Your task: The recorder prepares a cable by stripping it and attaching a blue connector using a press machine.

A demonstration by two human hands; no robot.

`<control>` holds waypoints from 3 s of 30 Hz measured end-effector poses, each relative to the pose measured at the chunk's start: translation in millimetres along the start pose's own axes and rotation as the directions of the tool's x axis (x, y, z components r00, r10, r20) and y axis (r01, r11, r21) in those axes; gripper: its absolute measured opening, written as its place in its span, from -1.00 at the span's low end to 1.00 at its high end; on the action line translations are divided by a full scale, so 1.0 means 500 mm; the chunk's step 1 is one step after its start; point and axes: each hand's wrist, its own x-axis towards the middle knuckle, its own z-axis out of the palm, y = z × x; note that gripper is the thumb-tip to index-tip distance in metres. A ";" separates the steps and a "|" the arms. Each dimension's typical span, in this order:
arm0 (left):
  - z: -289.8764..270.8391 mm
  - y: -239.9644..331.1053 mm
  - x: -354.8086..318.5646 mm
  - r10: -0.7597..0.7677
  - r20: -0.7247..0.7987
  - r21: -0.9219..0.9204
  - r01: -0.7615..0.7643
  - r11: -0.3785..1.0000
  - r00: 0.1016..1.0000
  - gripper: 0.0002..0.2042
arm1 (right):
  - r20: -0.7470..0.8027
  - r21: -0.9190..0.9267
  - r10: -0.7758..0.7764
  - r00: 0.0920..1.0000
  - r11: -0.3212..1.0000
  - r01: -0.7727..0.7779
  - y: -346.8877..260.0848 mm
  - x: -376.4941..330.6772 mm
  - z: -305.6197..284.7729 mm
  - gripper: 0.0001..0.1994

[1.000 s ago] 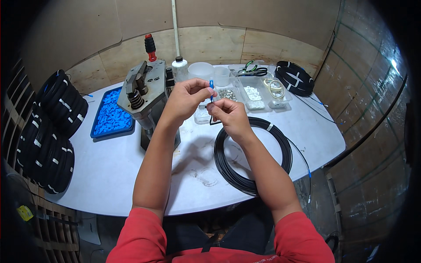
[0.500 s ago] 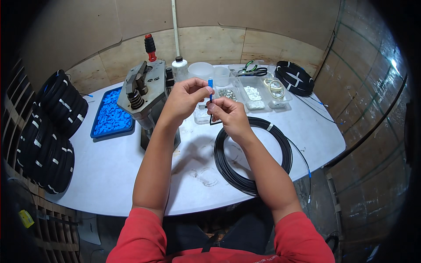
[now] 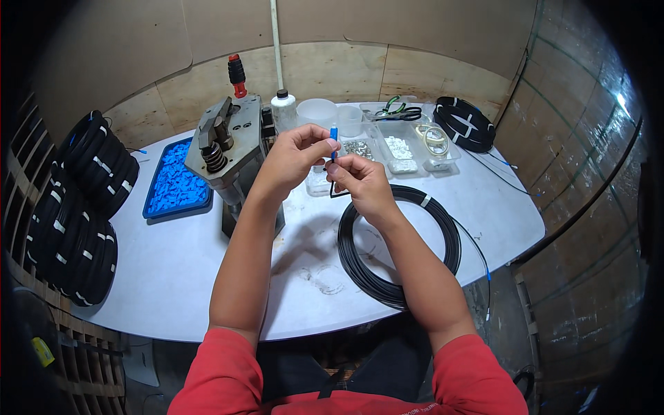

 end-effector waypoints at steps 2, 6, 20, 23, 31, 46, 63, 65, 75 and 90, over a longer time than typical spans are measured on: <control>-0.003 -0.001 0.000 0.000 0.002 0.010 0.000 1.000 1.000 -0.84 | -0.003 0.002 -0.003 1.000 1.000 0.003 -0.001 0.000 0.002 -0.84; 0.005 0.005 0.000 0.003 -0.059 -0.073 -0.008 0.997 0.998 -0.86 | -0.004 0.003 0.007 1.000 1.000 -0.007 -0.003 -0.001 0.002 -0.84; 0.002 0.016 -0.007 -0.080 0.025 -0.096 0.082 0.992 0.996 -0.78 | 0.012 0.001 -0.015 1.000 1.000 0.015 -0.001 -0.001 0.003 -0.81; 0.001 0.020 -0.009 -0.113 0.069 -0.117 0.120 0.986 0.991 -0.76 | 0.012 0.018 -0.009 1.000 1.000 0.009 -0.003 -0.001 0.004 -0.80; 0.000 0.020 -0.012 -0.115 0.076 -0.205 0.128 0.970 0.990 -0.74 | 0.028 0.045 0.006 1.000 0.999 -0.007 -0.001 -0.001 0.004 -0.80; -0.001 0.020 -0.010 -0.110 0.058 -0.161 0.118 0.980 0.992 -0.74 | 0.033 0.013 -0.003 0.999 1.000 0.003 -0.005 -0.003 0.004 -0.81; -0.002 0.016 -0.010 -0.108 0.063 -0.126 0.115 0.985 0.992 -0.74 | 0.026 0.008 -0.014 1.000 1.000 0.014 0.000 -0.002 0.004 -0.83; -0.003 0.016 -0.008 -0.098 0.065 -0.125 0.106 0.987 0.993 -0.75 | 0.022 0.013 -0.025 0.999 1.000 0.024 -0.001 -0.002 0.005 -0.82; 0.004 0.016 -0.009 -0.103 0.062 -0.098 0.109 0.989 0.993 -0.74 | 0.021 0.006 -0.040 0.999 0.999 0.040 0.001 -0.002 0.008 -0.86; 0.003 0.015 -0.008 -0.096 0.078 -0.090 0.103 0.991 0.992 -0.74 | 0.056 -0.055 -0.037 0.998 0.998 0.040 0.005 -0.003 0.006 -0.81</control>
